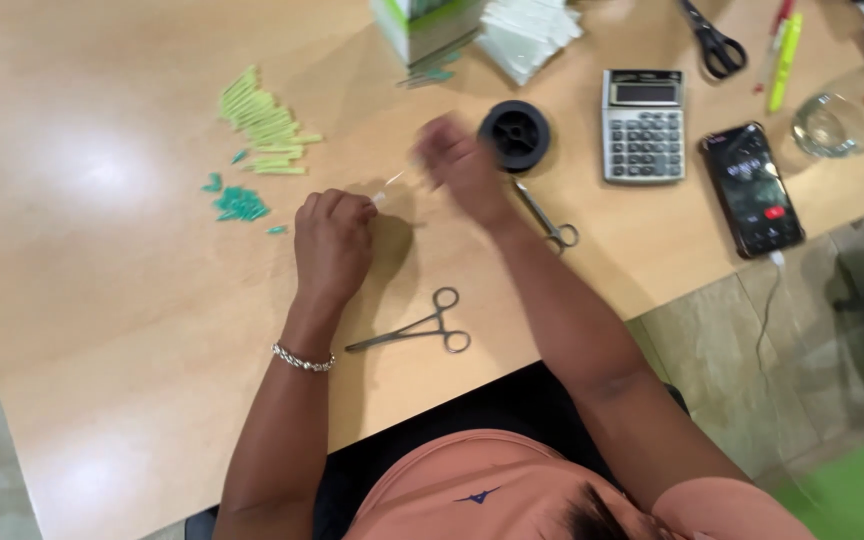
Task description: The person assembles small medical components by threading a green filament through a clear plastic tube and a green cap. They use hemostats to pull the filament through the tube and then tie a knot to secure it. The process is repeated for multiple units.
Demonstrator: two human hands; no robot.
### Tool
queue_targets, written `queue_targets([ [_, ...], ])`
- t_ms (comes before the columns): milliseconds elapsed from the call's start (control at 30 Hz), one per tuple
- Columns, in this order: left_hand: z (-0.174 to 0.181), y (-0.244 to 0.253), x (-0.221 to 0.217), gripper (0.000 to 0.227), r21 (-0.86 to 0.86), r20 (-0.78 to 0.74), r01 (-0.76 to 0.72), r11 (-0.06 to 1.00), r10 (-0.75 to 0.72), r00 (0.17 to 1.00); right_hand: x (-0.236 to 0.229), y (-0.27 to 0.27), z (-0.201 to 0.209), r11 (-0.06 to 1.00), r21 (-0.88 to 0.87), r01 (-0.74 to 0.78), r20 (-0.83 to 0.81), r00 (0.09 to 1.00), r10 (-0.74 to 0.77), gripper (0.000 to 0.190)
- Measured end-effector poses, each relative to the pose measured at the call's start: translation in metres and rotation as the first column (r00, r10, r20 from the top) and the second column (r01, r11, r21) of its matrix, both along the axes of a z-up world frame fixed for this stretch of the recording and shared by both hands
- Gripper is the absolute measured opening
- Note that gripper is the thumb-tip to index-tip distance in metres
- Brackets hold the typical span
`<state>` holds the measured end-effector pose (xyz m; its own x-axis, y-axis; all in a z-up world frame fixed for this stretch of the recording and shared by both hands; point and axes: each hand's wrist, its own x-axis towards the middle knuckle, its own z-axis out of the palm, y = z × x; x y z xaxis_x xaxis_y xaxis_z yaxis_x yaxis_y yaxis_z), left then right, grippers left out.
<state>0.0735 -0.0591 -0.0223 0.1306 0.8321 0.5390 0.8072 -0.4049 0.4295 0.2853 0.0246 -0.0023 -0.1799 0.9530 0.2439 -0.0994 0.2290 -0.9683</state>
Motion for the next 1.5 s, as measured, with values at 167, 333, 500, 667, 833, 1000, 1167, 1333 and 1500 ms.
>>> queue_targets([
  [167, 0.026, -0.004, -0.010, 0.014, -0.094, -0.068, -0.155, 0.983, 0.149, 0.986, 0.019, -0.006, 0.045, 0.993, -0.118, 0.018, 0.068, 0.998, -0.011, 0.011],
  [333, 0.028, -0.004, -0.008, 0.032, -0.050, -0.120, -0.188, 0.981, 0.181, 0.976, 0.001, -0.030, 0.079, 0.976, -0.220, -0.003, 0.446, 0.889, 0.104, 0.009],
  [500, 0.024, -0.002, -0.006, 0.033, -0.013, -0.122, -0.179, 0.984, 0.176, 0.977, 0.009, -0.028, 0.063, 0.937, 0.222, -0.268, 0.769, 0.640, 0.000, 0.007],
  [667, 0.025, -0.001, -0.008, 0.024, 0.002, -0.070, -0.184, 0.983, 0.183, 0.981, 0.048, -0.011, 0.073, 0.950, 0.305, -0.071, 0.798, 0.563, -0.214, 0.038],
  [833, 0.022, 0.000, -0.007, 0.018, -0.015, -0.019, -0.175, 0.984, 0.175, 0.984, 0.065, -0.009, 0.125, 0.983, -0.124, 0.136, 0.975, 0.199, 0.096, 0.101],
  [1000, 0.027, -0.003, -0.007, 0.014, 0.038, 0.035, -0.137, 0.990, 0.136, 0.990, 0.076, 0.009, 0.116, 0.982, -0.052, 0.180, 0.881, 0.471, -0.039, 0.081],
  [1167, 0.042, -0.008, -0.003, 0.016, 0.082, 0.120, -0.092, 0.992, 0.082, 0.989, 0.075, 0.012, 0.133, 0.975, -0.086, 0.207, 0.212, 0.960, -0.185, 0.066],
  [1333, 0.094, -0.017, 0.022, 0.038, 0.155, 0.270, 0.008, 0.988, -0.050, 0.962, 0.073, -0.025, 0.161, 0.948, -0.317, 0.029, -0.433, 0.885, -0.171, 0.107],
  [1500, 0.152, -0.028, 0.049, 0.084, 0.115, 0.281, 0.223, 0.968, -0.247, 0.927, 0.063, -0.064, 0.163, 0.922, -0.370, -0.117, -0.655, 0.737, -0.169, 0.109],
])
